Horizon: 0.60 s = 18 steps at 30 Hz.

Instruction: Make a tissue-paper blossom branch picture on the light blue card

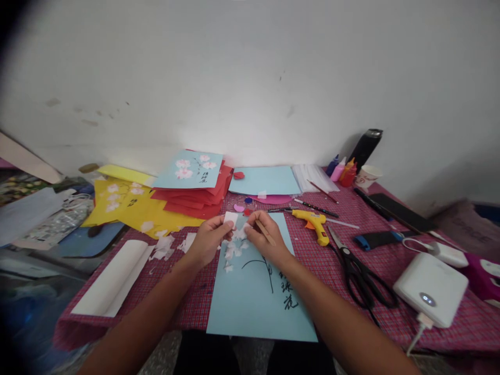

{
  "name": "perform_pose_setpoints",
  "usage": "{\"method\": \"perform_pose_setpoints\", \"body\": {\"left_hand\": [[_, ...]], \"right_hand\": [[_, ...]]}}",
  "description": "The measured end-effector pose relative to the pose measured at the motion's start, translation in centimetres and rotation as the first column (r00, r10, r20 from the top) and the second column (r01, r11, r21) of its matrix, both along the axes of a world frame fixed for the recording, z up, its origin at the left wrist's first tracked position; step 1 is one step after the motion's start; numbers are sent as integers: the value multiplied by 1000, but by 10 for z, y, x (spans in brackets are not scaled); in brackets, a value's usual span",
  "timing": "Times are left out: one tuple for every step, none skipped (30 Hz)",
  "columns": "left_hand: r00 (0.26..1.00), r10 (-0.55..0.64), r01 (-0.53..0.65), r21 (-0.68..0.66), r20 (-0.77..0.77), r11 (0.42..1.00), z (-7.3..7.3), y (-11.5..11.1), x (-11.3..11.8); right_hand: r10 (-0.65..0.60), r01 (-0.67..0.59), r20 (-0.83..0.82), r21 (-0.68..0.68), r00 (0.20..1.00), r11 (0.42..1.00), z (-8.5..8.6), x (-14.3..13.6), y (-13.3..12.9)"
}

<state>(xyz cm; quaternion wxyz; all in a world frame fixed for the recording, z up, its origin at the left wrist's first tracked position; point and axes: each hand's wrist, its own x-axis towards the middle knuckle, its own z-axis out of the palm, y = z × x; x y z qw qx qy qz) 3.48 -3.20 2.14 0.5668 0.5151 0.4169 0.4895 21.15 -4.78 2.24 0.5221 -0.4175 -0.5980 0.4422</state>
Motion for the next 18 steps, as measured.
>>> {"method": "perform_pose_setpoints", "body": {"left_hand": [[1000,8,-7,-14,19,1000,0,1,0],[999,17,-16,-26,29,1000,-1,2,-1],[999,30,-28,-34,33,999,-2,3,-1],[998,45,-44,-36,34,998,-2,4,-1],[997,63,-62,-32,35,998,-3,5,-2],[996,81,-80,-24,36,997,-4,6,-3],[995,97,-96,-15,37,995,-5,7,-4],[993,113,-112,-7,40,994,-6,8,-5],[991,127,-127,-2,45,992,-6,8,-6],[989,138,-138,-2,49,990,-7,9,-7],[988,146,-146,-5,52,989,-7,9,-8],[988,147,-147,-7,55,989,-7,10,-9],[988,144,-144,-10,58,990,-7,10,-10],[989,137,-136,-12,58,991,-7,10,-10],[990,128,-127,-13,56,992,-7,10,-10],[991,119,-119,-12,52,993,-7,9,-10],[993,113,-112,-11,47,994,-7,9,-10],[994,107,-107,-10,36,994,-7,8,-9]], "right_hand": [[8,-8,-1,0,1000,1000,0,0,0],[23,-23,-3,-4,1000,1000,0,1,1],[46,-46,-2,-11,999,999,1,2,1],[81,-81,3,-26,997,996,2,3,1],[127,-126,12,-46,992,991,3,4,1],[185,-183,22,-74,982,980,5,5,0],[252,-247,34,-107,967,963,7,7,-1],[325,-316,49,-142,944,938,9,8,-2],[405,-388,67,-181,912,904,11,9,-3],[487,-459,93,-219,869,861,13,11,-5],[560,-520,129,-247,819,818,14,12,-6],[611,-563,178,-257,772,786,15,13,-7],[627,-579,235,-245,743,778,15,14,-7],[602,-563,292,-212,743,798,14,14,-7],[537,-515,337,-161,773,842,13,15,-5],[446,-441,363,-103,818,892,12,16,-4],[352,-358,369,-56,860,932,11,16,-2],[271,-281,363,-27,891,959,10,16,0]]}}
